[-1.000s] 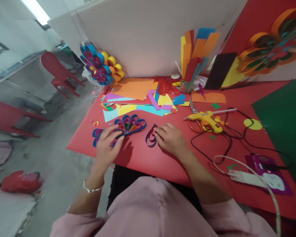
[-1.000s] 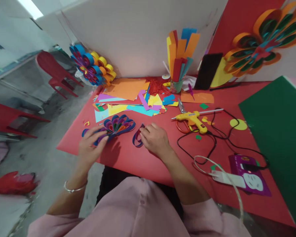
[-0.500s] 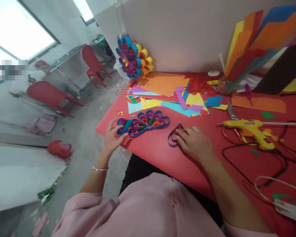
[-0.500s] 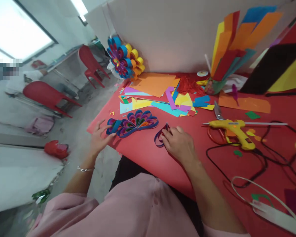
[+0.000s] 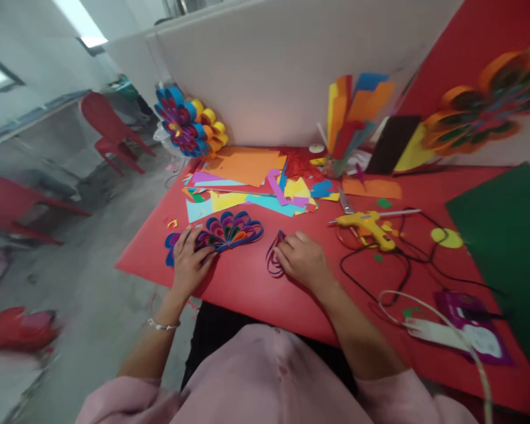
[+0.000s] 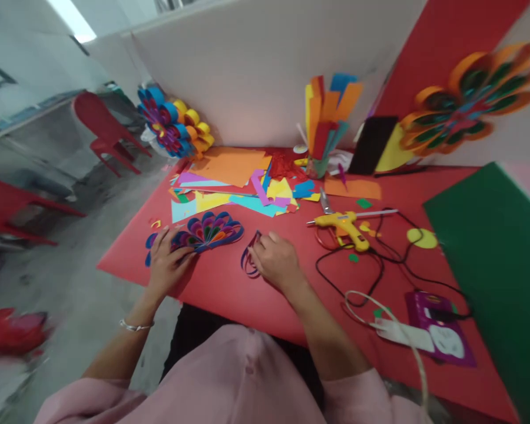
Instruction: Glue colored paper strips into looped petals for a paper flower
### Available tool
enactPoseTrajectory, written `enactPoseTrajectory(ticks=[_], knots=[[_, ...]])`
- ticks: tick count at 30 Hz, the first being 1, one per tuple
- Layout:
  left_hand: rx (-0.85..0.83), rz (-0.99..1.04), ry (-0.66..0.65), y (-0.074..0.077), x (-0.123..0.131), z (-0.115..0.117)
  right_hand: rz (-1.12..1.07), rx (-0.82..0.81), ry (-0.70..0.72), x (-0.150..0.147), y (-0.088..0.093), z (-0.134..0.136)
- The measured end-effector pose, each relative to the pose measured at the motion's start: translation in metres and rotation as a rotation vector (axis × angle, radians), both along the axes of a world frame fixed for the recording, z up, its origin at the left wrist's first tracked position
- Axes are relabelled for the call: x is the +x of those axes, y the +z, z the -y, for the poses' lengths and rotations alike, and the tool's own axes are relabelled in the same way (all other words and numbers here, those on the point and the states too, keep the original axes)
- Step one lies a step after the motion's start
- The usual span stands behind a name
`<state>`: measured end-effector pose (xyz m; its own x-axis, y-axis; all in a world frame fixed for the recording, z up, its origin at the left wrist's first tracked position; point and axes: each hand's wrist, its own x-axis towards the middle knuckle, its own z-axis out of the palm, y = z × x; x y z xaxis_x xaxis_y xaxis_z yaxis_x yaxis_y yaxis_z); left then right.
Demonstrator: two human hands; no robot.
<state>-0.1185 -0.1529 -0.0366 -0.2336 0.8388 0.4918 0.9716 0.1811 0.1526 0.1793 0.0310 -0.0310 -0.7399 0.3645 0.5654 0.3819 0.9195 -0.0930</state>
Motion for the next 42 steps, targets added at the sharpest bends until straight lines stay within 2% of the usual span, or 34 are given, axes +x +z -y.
enactPoseTrajectory(ticks=[3, 6, 8, 11, 13, 16, 20, 29, 36, 42], knots=[[0.025, -0.006, -0.041, 0.003, 0.008, -0.011, -0.006, 0.012, 0.005, 0.0, 0.002, 0.0], [0.087, -0.013, -0.049, 0.011, 0.001, -0.005, 0.001, 0.038, -0.012, 0.001, 0.002, -0.001], [0.157, -0.012, 0.035, 0.016, -0.014, 0.007, 0.008, 0.049, -0.007, 0.001, 0.001, -0.002], [0.21, -0.017, 0.238, 0.024, -0.047, 0.027, 0.008, 0.047, 0.005, 0.003, 0.0, -0.002], [0.153, 0.036, 0.269, 0.026, -0.066, 0.038, 0.004, 0.049, -0.002, 0.004, -0.001, -0.003], [0.015, 0.136, 0.232, 0.025, -0.081, 0.043, -0.007, 0.077, -0.007, 0.004, -0.003, -0.004], [-0.094, 0.176, 0.195, 0.023, -0.084, 0.034, -0.025, 0.104, -0.003, 0.004, -0.005, -0.008], [-0.062, 0.166, 0.126, 0.027, -0.078, 0.02, 0.038, 0.097, -0.009, 0.007, 0.005, -0.003], [-0.023, 0.168, 0.197, 0.032, -0.078, 0.014, 0.04, 0.045, -0.002, 0.006, 0.006, -0.003], [-0.161, 0.156, 0.239, 0.035, -0.084, 0.007, 0.093, 0.023, -0.005, 0.006, 0.005, -0.002]])
